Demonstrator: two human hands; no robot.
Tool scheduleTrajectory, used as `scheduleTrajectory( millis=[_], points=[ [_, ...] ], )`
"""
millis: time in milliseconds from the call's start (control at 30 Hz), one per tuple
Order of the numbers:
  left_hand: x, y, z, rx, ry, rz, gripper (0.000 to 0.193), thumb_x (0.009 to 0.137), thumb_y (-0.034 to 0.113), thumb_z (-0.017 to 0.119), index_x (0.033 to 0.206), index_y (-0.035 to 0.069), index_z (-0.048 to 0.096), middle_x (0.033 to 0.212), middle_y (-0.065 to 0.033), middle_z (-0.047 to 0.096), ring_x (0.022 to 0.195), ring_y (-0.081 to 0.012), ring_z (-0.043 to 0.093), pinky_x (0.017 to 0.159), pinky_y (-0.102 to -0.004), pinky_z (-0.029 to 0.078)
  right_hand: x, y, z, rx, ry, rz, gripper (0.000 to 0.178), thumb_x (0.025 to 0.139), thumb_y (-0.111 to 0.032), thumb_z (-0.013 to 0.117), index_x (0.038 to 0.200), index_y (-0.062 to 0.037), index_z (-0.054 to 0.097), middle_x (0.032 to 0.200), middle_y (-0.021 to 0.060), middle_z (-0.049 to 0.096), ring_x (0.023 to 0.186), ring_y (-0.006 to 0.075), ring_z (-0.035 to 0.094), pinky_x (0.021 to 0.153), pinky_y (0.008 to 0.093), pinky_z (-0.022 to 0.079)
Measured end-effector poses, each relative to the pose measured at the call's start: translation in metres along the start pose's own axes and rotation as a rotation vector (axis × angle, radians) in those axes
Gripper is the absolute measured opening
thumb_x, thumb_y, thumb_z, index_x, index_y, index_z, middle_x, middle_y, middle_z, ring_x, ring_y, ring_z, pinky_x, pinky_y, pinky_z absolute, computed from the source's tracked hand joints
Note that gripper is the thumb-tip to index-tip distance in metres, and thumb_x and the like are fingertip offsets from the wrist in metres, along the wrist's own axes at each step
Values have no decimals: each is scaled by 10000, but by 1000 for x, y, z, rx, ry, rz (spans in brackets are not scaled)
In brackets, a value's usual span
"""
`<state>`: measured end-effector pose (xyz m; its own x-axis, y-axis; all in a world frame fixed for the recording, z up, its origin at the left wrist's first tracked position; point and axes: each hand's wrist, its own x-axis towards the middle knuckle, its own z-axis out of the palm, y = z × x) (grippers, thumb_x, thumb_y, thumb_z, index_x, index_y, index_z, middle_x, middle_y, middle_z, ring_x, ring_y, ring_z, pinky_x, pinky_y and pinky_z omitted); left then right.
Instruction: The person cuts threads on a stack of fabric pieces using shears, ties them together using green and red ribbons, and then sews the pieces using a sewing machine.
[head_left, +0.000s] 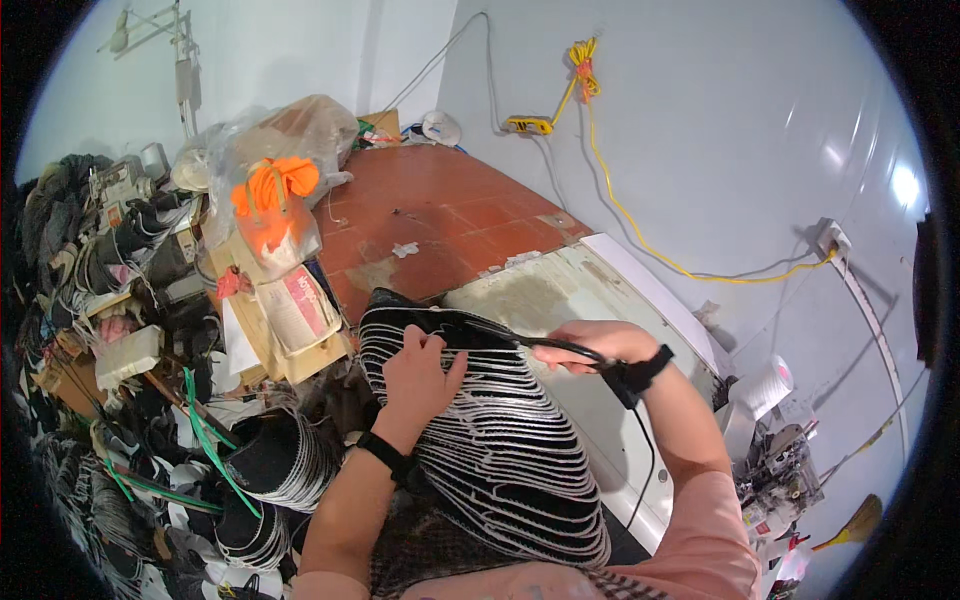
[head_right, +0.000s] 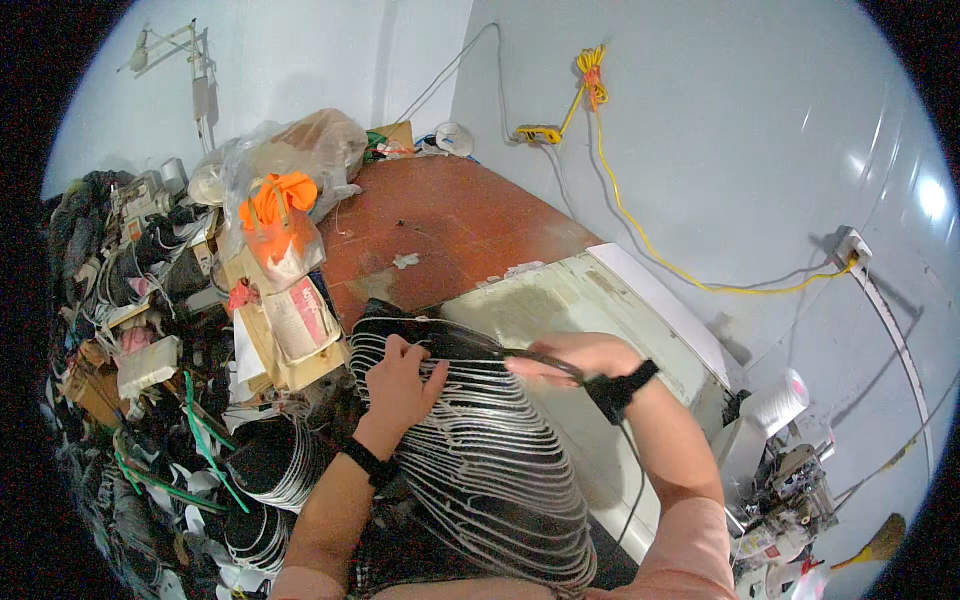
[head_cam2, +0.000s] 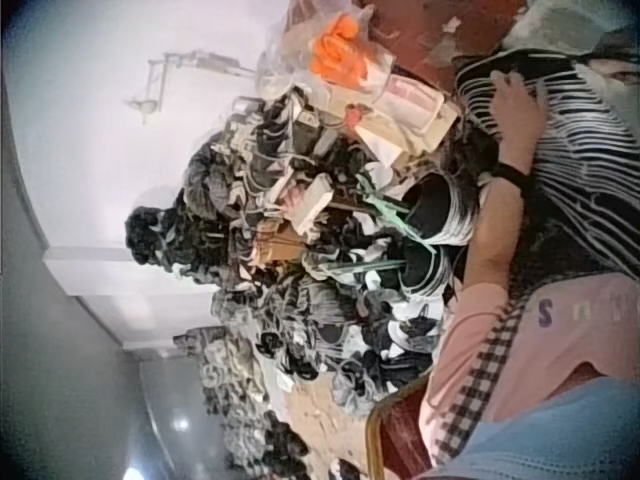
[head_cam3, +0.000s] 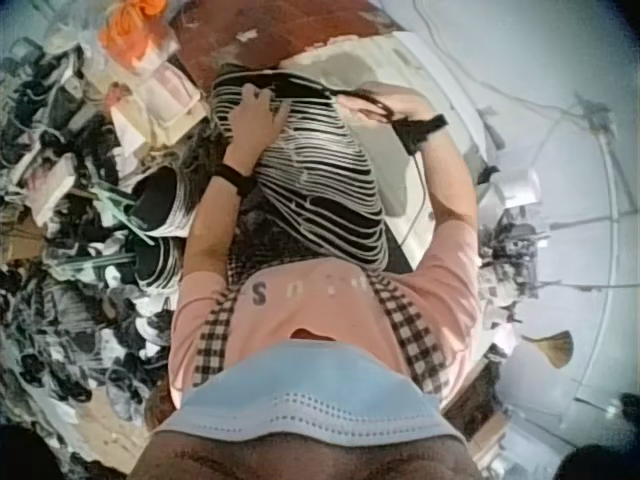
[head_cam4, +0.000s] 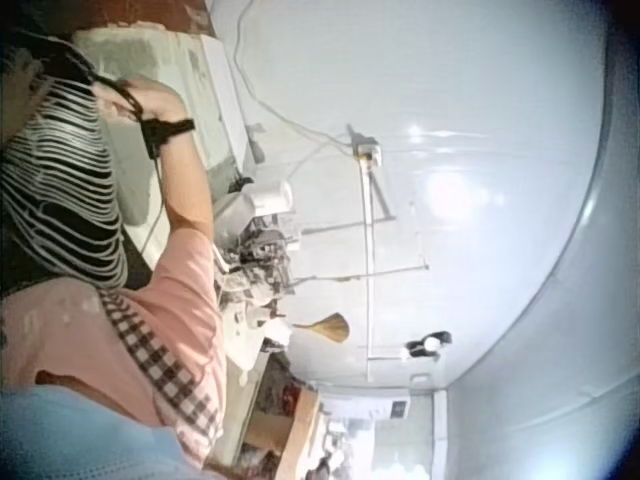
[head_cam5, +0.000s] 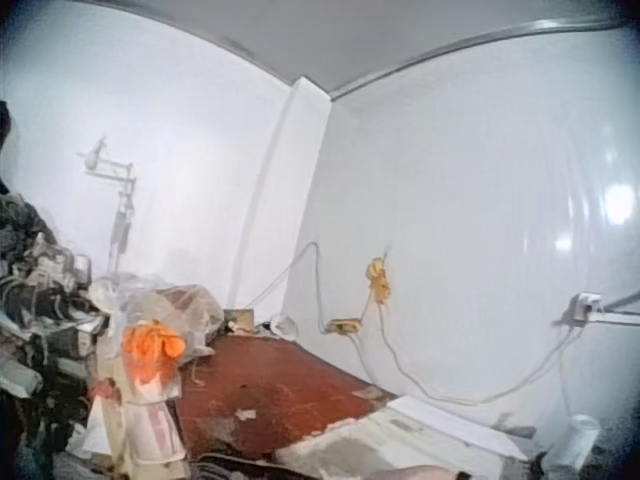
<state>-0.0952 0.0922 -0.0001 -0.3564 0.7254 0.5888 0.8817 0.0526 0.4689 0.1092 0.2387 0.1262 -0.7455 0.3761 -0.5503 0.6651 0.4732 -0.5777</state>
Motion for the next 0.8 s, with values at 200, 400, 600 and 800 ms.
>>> scheduleTrajectory(
  millis=[200, 400, 600, 800],
  points=[
    [4, 4, -5, 77, -65, -44, 356, 829, 387, 593, 916, 44, 562, 948, -125, 541, 711, -310, 600, 580, -406, 482, 109, 3, 21, -165, 6, -187, 660, 818, -659, 467, 641, -30, 563, 524, 39, 482, 481, 152, 472, 451, 301, 365],
    [1, 2, -6, 2, -36, -18, 329, 834, 373, 584, 874, 48, 548, 915, -112, 545, 704, -309, 597, 567, -410, 474, 90, 2, 29, -265, 216, -33, 728, 810, -713, 431, 600, -30, 568, 540, 57, 502, 520, 171, 506, 491, 316, 401],
    [0, 0, -1, -8, 12, 8, 307, 830, 347, 593, 872, 46, 551, 907, -97, 543, 656, -292, 596, 537, -392, 474, 37, 12, 11, -79, -76, 99, 733, 764, -803, 388, 686, -91, 537, 499, 2, 427, 471, 128, 444, 457, 270, 346],
    [-1, 3, -3, 26, -1, -3, 289, 832, 334, 591, 875, 51, 555, 907, -94, 539, 658, -296, 593, 538, -397, 470, 99, -1, 20, 64, -107, 103, 608, 813, -683, 482, 699, -88, 534, 519, 21, 469, 442, 123, 466, 440, 269, 386]
  ],
)
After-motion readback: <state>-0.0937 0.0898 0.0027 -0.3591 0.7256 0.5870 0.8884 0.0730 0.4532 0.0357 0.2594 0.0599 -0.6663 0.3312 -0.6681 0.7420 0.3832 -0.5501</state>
